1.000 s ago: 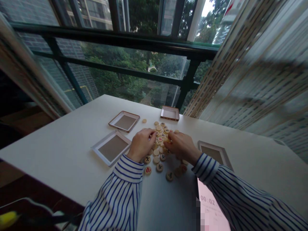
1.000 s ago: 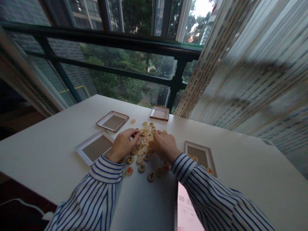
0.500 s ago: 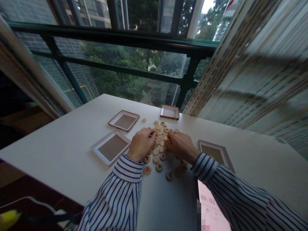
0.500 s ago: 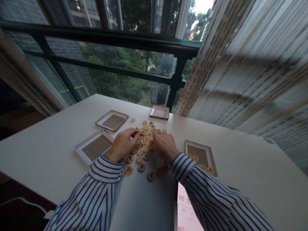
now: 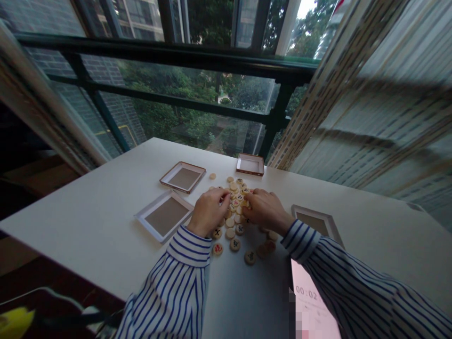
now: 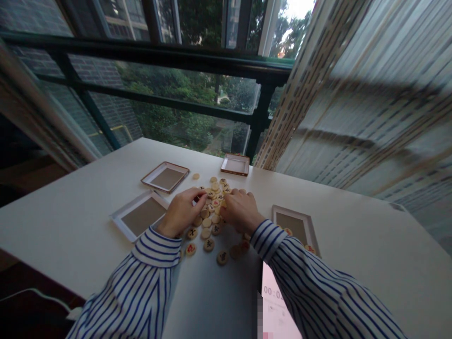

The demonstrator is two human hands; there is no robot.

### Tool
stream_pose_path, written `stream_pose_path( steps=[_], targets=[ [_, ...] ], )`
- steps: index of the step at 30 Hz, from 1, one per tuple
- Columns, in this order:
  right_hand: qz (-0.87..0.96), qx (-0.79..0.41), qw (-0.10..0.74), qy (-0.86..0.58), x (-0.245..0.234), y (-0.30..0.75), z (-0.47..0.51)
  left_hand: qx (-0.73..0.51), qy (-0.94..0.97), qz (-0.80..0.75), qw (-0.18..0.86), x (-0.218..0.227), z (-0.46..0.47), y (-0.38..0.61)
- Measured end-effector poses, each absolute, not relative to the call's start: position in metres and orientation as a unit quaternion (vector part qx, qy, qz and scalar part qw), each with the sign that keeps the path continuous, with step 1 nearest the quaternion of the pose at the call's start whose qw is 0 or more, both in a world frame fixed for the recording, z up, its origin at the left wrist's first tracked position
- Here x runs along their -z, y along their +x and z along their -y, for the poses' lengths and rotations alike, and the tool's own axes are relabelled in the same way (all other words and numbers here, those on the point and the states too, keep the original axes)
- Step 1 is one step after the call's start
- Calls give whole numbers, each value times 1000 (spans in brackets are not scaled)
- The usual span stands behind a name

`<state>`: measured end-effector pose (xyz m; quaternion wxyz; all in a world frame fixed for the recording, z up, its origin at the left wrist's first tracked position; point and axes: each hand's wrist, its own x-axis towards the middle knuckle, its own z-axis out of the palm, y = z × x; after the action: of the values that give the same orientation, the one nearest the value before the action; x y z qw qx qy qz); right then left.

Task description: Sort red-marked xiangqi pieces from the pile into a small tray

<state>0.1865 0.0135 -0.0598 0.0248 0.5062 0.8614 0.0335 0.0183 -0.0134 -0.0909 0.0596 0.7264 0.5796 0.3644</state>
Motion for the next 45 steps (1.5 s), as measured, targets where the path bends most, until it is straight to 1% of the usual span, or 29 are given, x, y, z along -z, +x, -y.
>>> stream_pose_path(
  steps=[8, 11, 14, 18, 24, 27, 35, 40, 45],
  targets=[
    [-864, -19, 20, 503, 63, 186, -19, -369, 725, -579, 56, 92, 14, 18],
    [-864, 4, -7, 503, 61, 189, -24, -372, 724, -578, 57, 91, 14, 18],
    [-855, 67, -64, 511, 57, 195, -30, -374, 724, -577, 59, 91, 14, 18],
    [-823, 205, -126, 515, 50, 204, -37, -375, 723, -577, 64, 91, 14, 18],
    [-755, 365, -165, 519, 48, 211, -35, -399, 724, -558, 68, 91, 14, 19],
    [-725, 424, -182, 512, 48, 214, -30, -411, 735, -533, 77, 88, 16, 22],
    [-706, 526, -206, 426, 48, 222, -20, -434, 773, -451, 103, 85, 21, 30],
    [-681, 559, -204, 426, 54, 220, -16, -424, 790, -430, 107, 85, 22, 32],
    [-674, 568, -204, 425, 53, 217, -10, -410, 801, -425, 94, 86, 23, 34]
  ],
)
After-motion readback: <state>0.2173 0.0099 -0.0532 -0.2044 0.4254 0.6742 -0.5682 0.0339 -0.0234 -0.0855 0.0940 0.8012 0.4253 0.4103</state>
